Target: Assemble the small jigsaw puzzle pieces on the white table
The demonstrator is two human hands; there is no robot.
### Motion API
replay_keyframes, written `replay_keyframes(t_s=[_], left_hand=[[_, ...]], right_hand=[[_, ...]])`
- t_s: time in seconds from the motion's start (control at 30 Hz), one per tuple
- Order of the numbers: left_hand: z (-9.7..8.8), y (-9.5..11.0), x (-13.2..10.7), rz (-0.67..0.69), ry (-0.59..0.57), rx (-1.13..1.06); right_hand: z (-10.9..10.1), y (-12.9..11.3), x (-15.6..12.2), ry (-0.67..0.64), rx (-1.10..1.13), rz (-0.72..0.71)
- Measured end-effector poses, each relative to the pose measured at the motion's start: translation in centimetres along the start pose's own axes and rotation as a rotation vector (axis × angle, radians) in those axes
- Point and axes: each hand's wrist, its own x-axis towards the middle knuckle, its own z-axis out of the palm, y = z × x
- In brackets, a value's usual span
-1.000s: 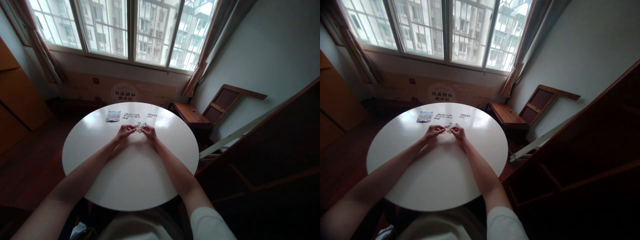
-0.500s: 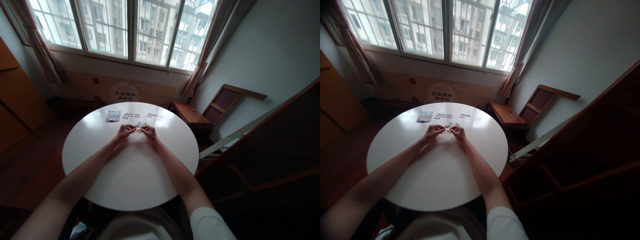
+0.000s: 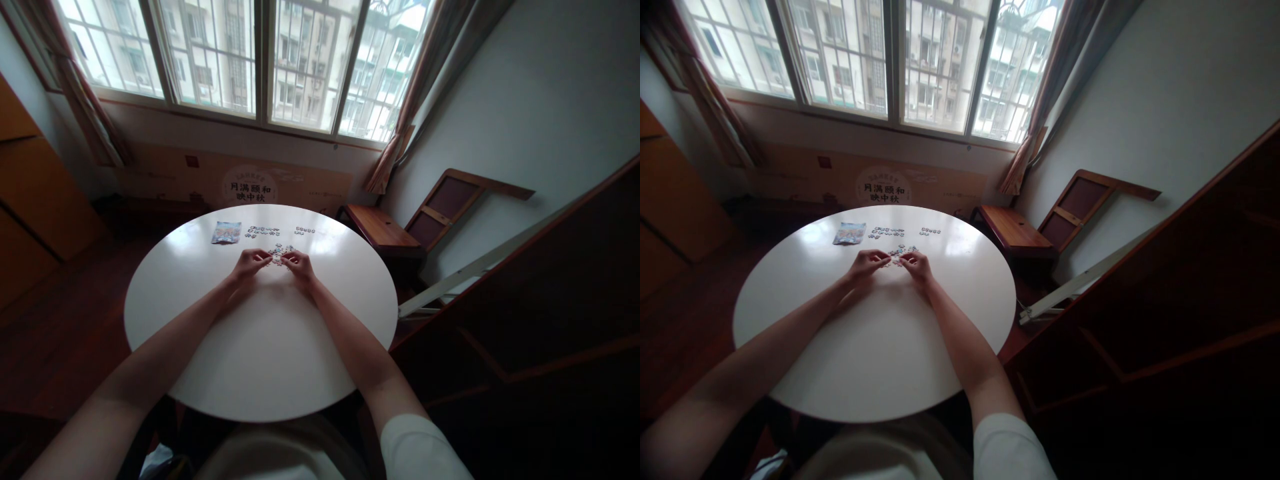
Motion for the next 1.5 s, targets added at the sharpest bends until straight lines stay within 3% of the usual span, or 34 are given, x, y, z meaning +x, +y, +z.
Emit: replay_keyframes(t_s=[1.5], left_hand=[[-0.1,0.07,-0.25,0.005,-0.019,0.02]], right_hand=[[0.05,-0.4,0.01,-0.038,-0.043,0.027]])
